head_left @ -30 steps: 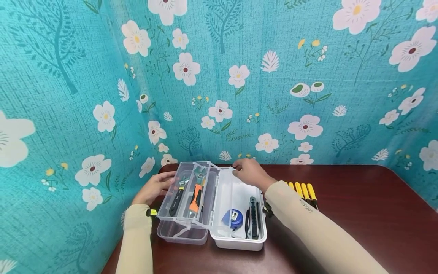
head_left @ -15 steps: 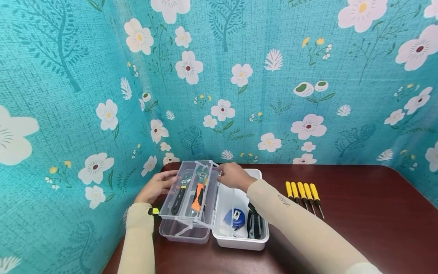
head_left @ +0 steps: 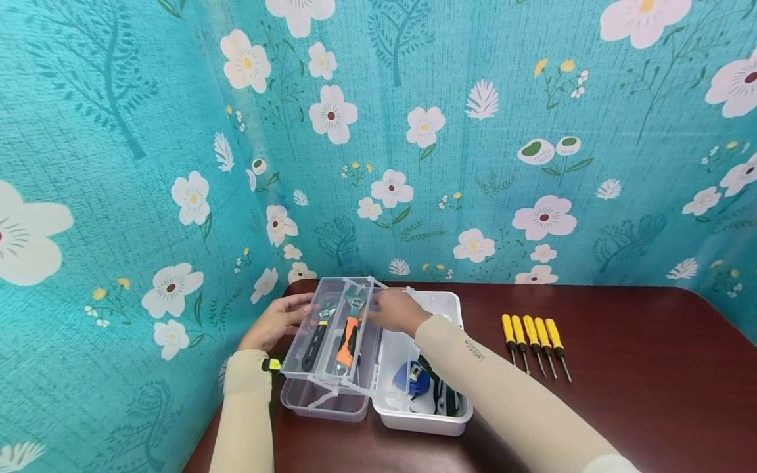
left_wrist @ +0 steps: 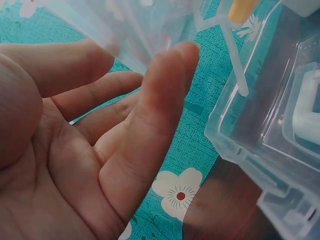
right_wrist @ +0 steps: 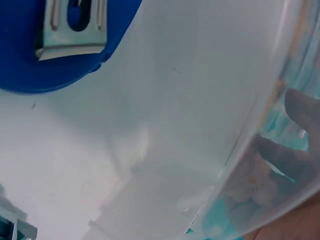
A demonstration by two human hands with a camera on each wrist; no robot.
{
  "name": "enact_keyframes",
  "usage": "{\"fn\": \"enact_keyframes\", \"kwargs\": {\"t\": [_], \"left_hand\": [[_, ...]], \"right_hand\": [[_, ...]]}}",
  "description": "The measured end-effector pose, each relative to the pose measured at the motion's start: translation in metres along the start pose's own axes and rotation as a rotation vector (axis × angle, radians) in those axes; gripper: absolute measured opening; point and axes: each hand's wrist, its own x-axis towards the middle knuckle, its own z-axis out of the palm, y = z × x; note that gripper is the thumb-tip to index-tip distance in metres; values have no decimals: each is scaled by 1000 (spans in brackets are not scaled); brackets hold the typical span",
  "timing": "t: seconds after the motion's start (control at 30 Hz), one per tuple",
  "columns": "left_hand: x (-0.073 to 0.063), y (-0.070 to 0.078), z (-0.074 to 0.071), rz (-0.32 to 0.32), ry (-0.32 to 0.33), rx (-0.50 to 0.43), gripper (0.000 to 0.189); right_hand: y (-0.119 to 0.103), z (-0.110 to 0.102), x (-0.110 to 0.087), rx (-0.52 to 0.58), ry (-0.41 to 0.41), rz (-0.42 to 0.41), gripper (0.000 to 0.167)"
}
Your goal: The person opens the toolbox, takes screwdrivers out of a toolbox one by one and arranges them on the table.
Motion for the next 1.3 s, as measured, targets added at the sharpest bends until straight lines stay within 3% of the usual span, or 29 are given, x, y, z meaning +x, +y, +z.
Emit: {"fn": "enact_keyframes", "kwargs": {"t": [0.3, 0.7, 0.93, 1.17, 1.3], "left_hand": [[5, 9, 4, -2, -10, 2, 47], [6, 14, 9, -17, -5, 11, 46], [3, 8, 12, -28, 20, 20, 45], [-9, 2, 8, -57, 67, 28, 43], [-8, 3, 8, -50, 51, 28, 45]], "right_hand": [[-2, 0, -3, -181, 15, -29, 42], [1, 0, -4, -70, 89, 59, 51], [2, 8, -3, -122, 162, 75, 46], [-6, 16, -4, -151, 104, 50, 42], [-6, 15, -7, -198, 88, 46, 39]]}}
